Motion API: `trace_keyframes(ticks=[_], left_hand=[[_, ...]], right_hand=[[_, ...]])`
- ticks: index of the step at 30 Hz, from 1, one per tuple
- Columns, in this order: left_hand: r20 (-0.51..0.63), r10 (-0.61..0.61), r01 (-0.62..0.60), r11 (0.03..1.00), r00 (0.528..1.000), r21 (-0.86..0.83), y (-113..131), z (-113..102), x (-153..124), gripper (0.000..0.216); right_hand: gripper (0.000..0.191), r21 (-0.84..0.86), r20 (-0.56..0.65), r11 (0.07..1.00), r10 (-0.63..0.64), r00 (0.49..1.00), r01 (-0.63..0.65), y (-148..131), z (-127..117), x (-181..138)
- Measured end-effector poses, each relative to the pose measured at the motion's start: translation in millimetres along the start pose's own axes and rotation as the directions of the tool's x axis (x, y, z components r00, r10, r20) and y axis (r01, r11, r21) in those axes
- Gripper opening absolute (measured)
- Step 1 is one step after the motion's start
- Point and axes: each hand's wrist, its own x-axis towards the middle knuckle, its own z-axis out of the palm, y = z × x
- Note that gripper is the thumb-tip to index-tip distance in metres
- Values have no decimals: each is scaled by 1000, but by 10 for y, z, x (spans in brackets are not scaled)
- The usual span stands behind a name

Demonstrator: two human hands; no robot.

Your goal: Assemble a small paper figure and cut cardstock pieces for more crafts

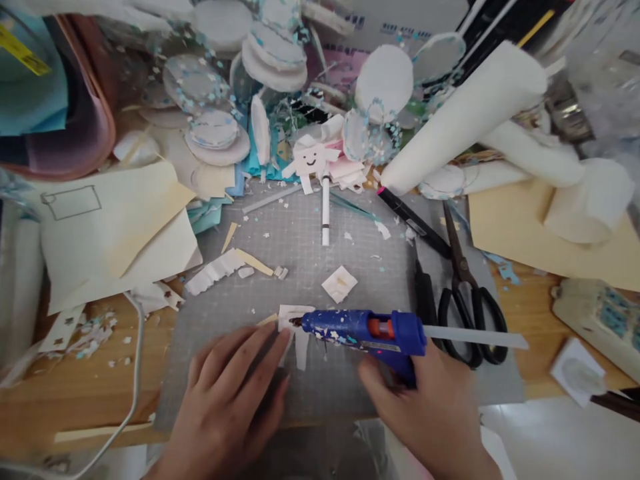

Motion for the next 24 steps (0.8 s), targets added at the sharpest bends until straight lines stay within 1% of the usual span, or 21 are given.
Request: trace_keyframes(ticks=[3, 7, 10, 17, 21, 24], left_hand=[[-4, 0, 0, 1000, 1000, -13, -8, 4, -3, 36], [5, 0, 0, 1000, 1000, -28, -18, 5, -1, 36], [5, -2, 2, 1000, 1000, -31, -21, 4, -5, 36], [-8, -11, 10, 999, 1000, -36, -12, 0, -3, 35], [-7, -10, 10, 999, 1000, -33, -13, 4, 13, 36], [3, -8, 8, 999, 1000, -31, -11, 3, 9, 37]], right_hand=[[11, -17, 27, 999, -38, 999, 38, -12, -5, 22], [6, -51, 27, 996, -66, 997, 67, -24, 2, 38], [11, -70, 28, 993, -94, 995, 96, -11, 9, 33], [10, -114, 25, 983, -139, 990, 141, 23, -16, 52], [9, -108, 13, 984, -139, 990, 140, 15, -29, 78], [10, -102, 12, 988, -117, 993, 118, 14, -10, 61]])
